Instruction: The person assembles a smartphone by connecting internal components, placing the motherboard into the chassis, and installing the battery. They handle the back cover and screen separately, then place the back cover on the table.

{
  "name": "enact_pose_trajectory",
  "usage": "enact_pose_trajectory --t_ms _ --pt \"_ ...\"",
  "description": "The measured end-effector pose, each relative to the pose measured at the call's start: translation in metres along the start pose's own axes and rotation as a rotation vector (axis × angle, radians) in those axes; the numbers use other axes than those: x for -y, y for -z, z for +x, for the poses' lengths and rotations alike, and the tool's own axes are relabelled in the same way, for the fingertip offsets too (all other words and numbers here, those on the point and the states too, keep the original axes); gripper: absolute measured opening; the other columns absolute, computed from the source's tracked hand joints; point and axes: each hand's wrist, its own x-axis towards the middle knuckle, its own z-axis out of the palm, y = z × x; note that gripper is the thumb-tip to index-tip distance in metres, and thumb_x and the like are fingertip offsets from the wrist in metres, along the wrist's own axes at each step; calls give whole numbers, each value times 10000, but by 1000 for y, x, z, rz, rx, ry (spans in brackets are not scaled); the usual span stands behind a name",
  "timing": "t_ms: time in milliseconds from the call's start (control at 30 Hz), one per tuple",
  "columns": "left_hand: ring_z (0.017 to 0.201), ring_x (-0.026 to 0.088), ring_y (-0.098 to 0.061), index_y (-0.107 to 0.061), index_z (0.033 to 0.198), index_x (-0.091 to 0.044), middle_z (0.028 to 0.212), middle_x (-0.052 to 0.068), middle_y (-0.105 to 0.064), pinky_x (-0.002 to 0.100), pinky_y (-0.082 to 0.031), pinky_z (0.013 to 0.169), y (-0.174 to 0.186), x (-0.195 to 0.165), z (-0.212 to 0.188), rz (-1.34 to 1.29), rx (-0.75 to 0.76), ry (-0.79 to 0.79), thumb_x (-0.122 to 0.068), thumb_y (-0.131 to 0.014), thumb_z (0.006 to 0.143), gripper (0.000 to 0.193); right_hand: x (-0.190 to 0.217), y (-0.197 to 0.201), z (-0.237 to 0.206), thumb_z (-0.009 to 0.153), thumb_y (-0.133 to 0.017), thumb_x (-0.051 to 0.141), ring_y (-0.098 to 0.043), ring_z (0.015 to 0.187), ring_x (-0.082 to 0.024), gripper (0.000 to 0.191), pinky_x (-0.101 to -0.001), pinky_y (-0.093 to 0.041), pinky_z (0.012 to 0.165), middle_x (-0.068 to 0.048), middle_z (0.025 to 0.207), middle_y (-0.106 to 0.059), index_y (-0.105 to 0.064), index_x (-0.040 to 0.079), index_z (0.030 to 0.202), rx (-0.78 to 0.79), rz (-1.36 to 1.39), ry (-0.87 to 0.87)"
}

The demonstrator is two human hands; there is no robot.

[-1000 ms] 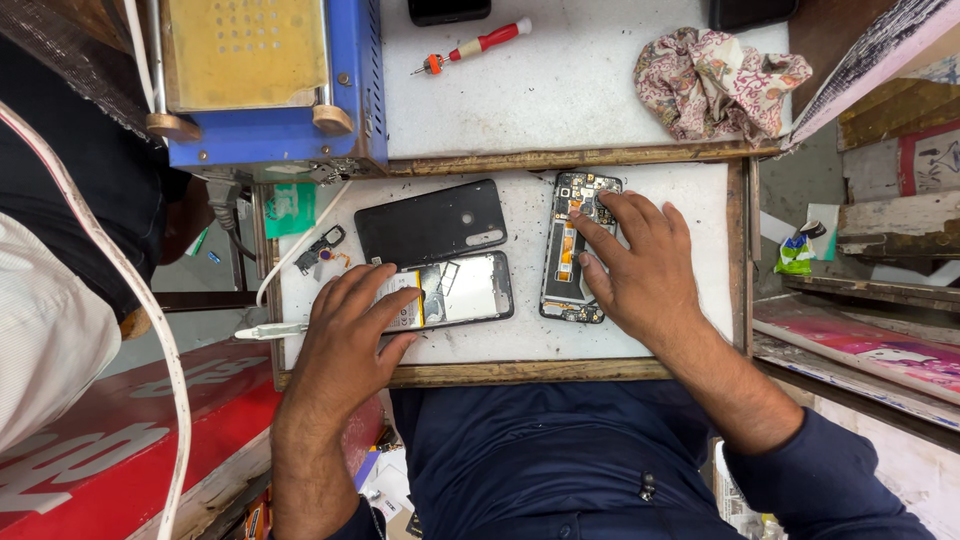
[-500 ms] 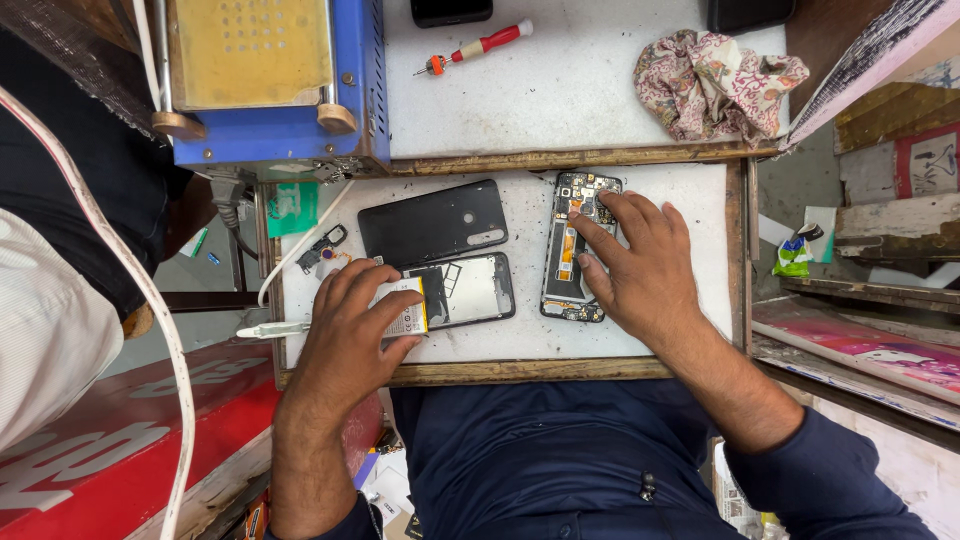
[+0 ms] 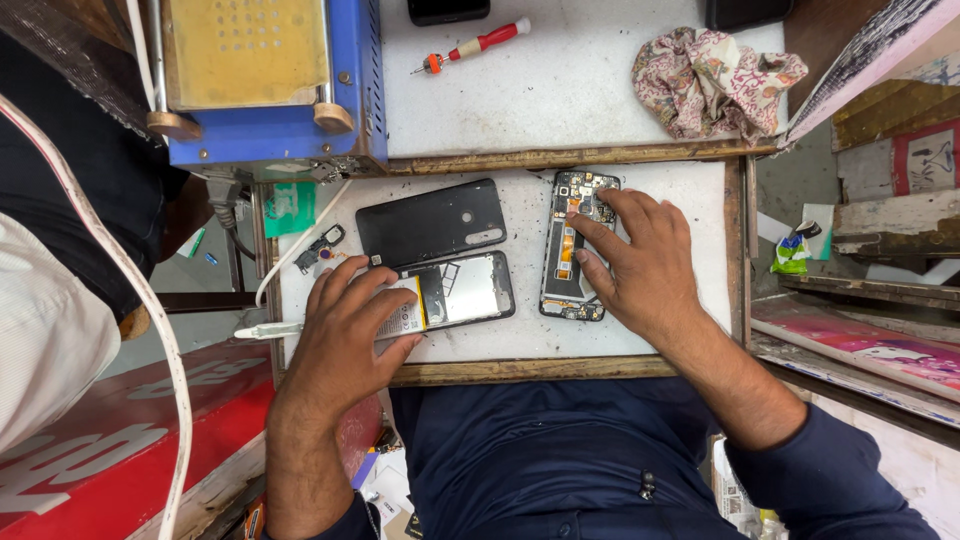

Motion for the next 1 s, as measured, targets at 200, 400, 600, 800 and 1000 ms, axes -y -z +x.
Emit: enact_pose_trajectory --t_ms 200,400,600,800,1000 --pt "1356 335 -516 -724 1179 -99 1296 89 -695 547 -312 1169 -3 0 -5 15 -67 -28 -192 -812 803 398 -10 7 10 942 -728 298 -510 1295 -312 364 -498 -385 1006 -106 1392 -584 -720 240 1301 8 -26 83" --pt "1307 237 -600 -752 1188 -125 1206 -6 -745 557 -317 1232 -5 -10 -5 230 -267 -17 -96 -754 952 239 -28 9 16 867 -751 207 -531 1261 -277 428 -479 -356 985 -60 1369 -600 -735 297 1285 6 5 153" --pt "1355 325 -516 -779 1017 -163 1185 11 -724 610 -293 1217 -1 -28 -8 193 -587 -127 -35 -786 886 183 -29 5 13 853 -749 170 -522 1268 -286 463 -485 -335 1002 -57 1372 -602 -735 286 1301 -10 24 148" --pt "1263 307 -542 -777 1044 -162 1189 25 -684 552 -433 1137 -18 -47 -1 -56 -610 -295 29 -816 808 306 -29 6 12 854 -762 169 -528 1270 -282 450 -484 -346 1004 -61 1377 -605 -734 277 1290 -50 57 156" --pt "966 262 -584 -786 1078 -124 1131 51 -698 385 -520 846 -56 -65 7 -276 -523 -384 52 -786 717 402 -23 6 13 811 -772 134 -553 1237 -284 472 -479 -370 957 -51 1361 -616 -746 280 1259 -64 11 146"
